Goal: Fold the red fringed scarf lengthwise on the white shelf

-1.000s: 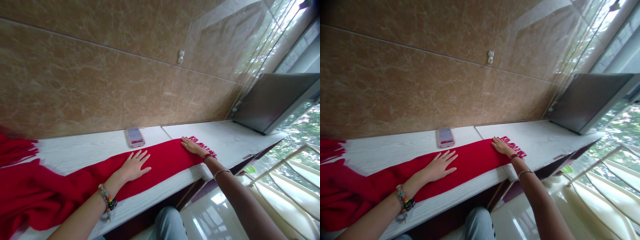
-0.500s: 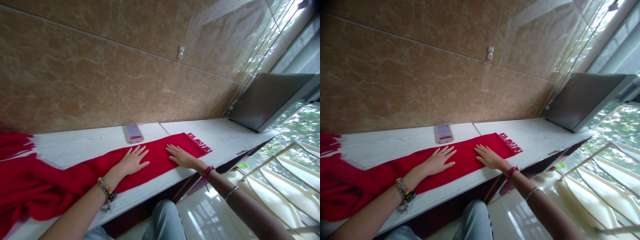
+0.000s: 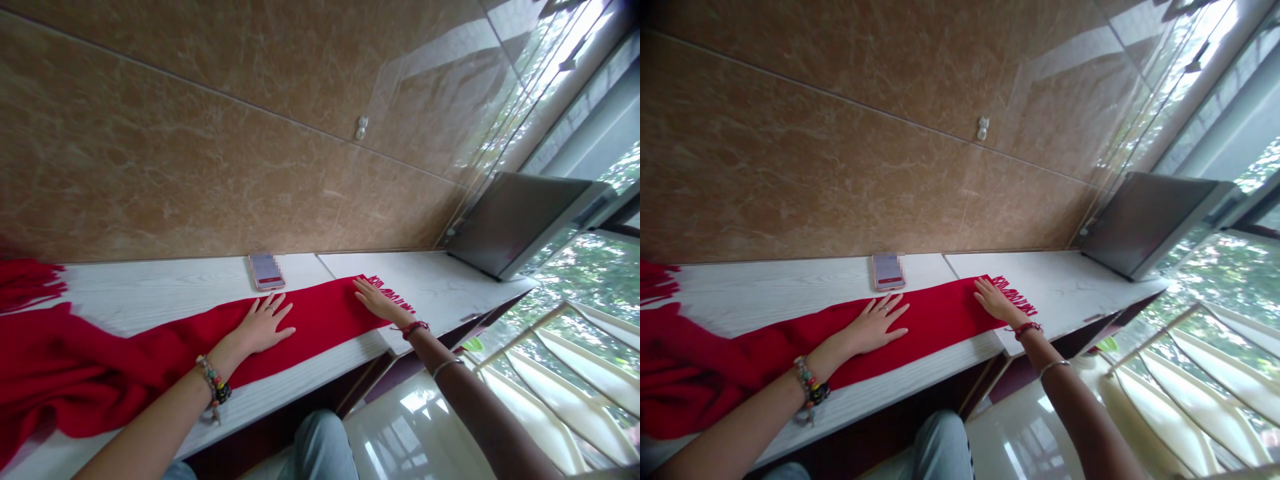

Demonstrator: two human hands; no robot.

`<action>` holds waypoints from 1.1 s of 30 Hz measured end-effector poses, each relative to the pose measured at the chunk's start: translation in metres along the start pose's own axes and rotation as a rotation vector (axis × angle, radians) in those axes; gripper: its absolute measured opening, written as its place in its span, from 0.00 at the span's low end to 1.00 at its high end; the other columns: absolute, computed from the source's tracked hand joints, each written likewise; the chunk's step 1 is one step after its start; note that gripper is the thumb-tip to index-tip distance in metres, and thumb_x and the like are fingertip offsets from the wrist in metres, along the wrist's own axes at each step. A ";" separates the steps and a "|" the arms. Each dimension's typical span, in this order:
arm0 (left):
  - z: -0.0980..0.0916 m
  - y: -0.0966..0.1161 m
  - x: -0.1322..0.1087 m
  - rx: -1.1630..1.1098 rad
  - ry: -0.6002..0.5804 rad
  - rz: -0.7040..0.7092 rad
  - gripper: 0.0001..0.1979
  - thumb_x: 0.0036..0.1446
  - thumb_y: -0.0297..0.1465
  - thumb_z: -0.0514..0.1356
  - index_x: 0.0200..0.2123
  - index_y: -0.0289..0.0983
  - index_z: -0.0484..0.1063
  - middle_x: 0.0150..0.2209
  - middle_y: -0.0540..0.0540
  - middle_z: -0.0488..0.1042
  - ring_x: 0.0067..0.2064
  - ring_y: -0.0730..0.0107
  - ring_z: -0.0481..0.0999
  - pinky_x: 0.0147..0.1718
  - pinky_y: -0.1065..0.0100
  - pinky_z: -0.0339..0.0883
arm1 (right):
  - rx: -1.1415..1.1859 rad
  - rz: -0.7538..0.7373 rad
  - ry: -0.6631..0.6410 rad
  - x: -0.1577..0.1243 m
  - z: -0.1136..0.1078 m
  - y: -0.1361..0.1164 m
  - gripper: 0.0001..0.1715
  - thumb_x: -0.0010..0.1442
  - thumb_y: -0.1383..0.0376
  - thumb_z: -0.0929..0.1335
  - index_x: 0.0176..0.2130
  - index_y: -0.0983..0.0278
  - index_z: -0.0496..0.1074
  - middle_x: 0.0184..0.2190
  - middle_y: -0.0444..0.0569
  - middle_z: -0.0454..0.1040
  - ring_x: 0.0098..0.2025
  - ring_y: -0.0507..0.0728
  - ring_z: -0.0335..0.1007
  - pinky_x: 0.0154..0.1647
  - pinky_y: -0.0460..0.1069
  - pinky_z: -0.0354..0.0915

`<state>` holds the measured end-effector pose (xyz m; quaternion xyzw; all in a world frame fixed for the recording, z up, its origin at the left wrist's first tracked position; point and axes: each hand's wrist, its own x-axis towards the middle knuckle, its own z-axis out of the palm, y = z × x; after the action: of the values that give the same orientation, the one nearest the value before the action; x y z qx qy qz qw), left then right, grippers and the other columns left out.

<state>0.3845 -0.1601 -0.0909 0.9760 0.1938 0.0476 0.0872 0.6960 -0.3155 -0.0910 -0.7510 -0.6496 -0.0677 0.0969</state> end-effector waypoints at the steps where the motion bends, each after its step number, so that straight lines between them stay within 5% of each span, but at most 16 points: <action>1: 0.000 0.000 -0.001 0.005 0.010 -0.016 0.33 0.55 0.50 0.46 0.59 0.39 0.52 0.62 0.41 0.44 0.63 0.52 0.38 0.56 0.49 0.35 | 0.013 -0.028 0.002 0.007 0.002 -0.013 0.30 0.63 0.56 0.50 0.60 0.67 0.51 0.60 0.56 0.52 0.62 0.60 0.42 0.59 0.59 0.48; 4: -0.001 0.001 -0.002 0.014 -0.002 -0.039 0.34 0.55 0.51 0.46 0.60 0.38 0.51 0.62 0.40 0.44 0.63 0.52 0.38 0.56 0.49 0.36 | 0.058 -0.139 -0.069 0.028 0.012 -0.050 0.32 0.63 0.53 0.51 0.60 0.68 0.49 0.61 0.56 0.49 0.62 0.58 0.40 0.61 0.56 0.45; 7: -0.003 0.001 -0.003 0.030 -0.042 -0.046 0.34 0.55 0.50 0.45 0.60 0.38 0.50 0.62 0.41 0.44 0.63 0.53 0.40 0.56 0.50 0.37 | 0.031 -0.147 -0.131 0.039 0.024 -0.060 0.33 0.63 0.52 0.51 0.61 0.66 0.49 0.62 0.55 0.47 0.62 0.58 0.40 0.61 0.56 0.43; 16: -0.006 0.003 -0.003 0.042 -0.070 -0.052 0.33 0.55 0.50 0.46 0.60 0.39 0.50 0.62 0.42 0.44 0.63 0.55 0.41 0.57 0.51 0.37 | -0.027 0.092 -0.085 0.032 0.021 0.037 0.27 0.63 0.58 0.52 0.57 0.65 0.58 0.58 0.55 0.57 0.61 0.60 0.45 0.58 0.58 0.49; 21: -0.004 0.000 -0.003 0.032 -0.059 -0.039 0.33 0.56 0.50 0.45 0.60 0.40 0.50 0.62 0.43 0.44 0.63 0.55 0.40 0.57 0.51 0.37 | -0.046 0.237 0.012 0.021 0.012 0.056 0.29 0.64 0.58 0.49 0.57 0.69 0.56 0.58 0.63 0.55 0.61 0.66 0.44 0.55 0.68 0.48; 25: -0.004 0.000 -0.003 0.033 -0.067 -0.031 0.33 0.55 0.51 0.44 0.60 0.40 0.50 0.63 0.43 0.43 0.63 0.54 0.39 0.57 0.50 0.36 | -0.029 0.184 0.085 0.022 0.001 0.017 0.29 0.64 0.57 0.50 0.60 0.69 0.51 0.61 0.61 0.46 0.63 0.63 0.34 0.58 0.65 0.43; 29: -0.004 0.001 -0.003 0.030 -0.065 -0.038 0.34 0.56 0.51 0.45 0.60 0.39 0.49 0.62 0.42 0.44 0.63 0.54 0.39 0.57 0.50 0.36 | 0.077 -0.159 0.096 0.022 0.001 -0.059 0.29 0.63 0.55 0.53 0.59 0.66 0.53 0.62 0.57 0.44 0.64 0.60 0.31 0.59 0.60 0.44; 33: -0.004 0.001 -0.006 0.032 -0.077 -0.036 0.33 0.56 0.50 0.44 0.60 0.38 0.49 0.63 0.41 0.43 0.63 0.55 0.39 0.57 0.50 0.36 | 0.114 -0.278 -0.025 0.018 0.013 -0.110 0.30 0.63 0.54 0.53 0.59 0.65 0.52 0.61 0.55 0.47 0.63 0.59 0.36 0.60 0.59 0.44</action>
<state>0.3789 -0.1624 -0.0868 0.9747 0.2088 0.0056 0.0799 0.5892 -0.2802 -0.0932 -0.6477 -0.7514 -0.0344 0.1210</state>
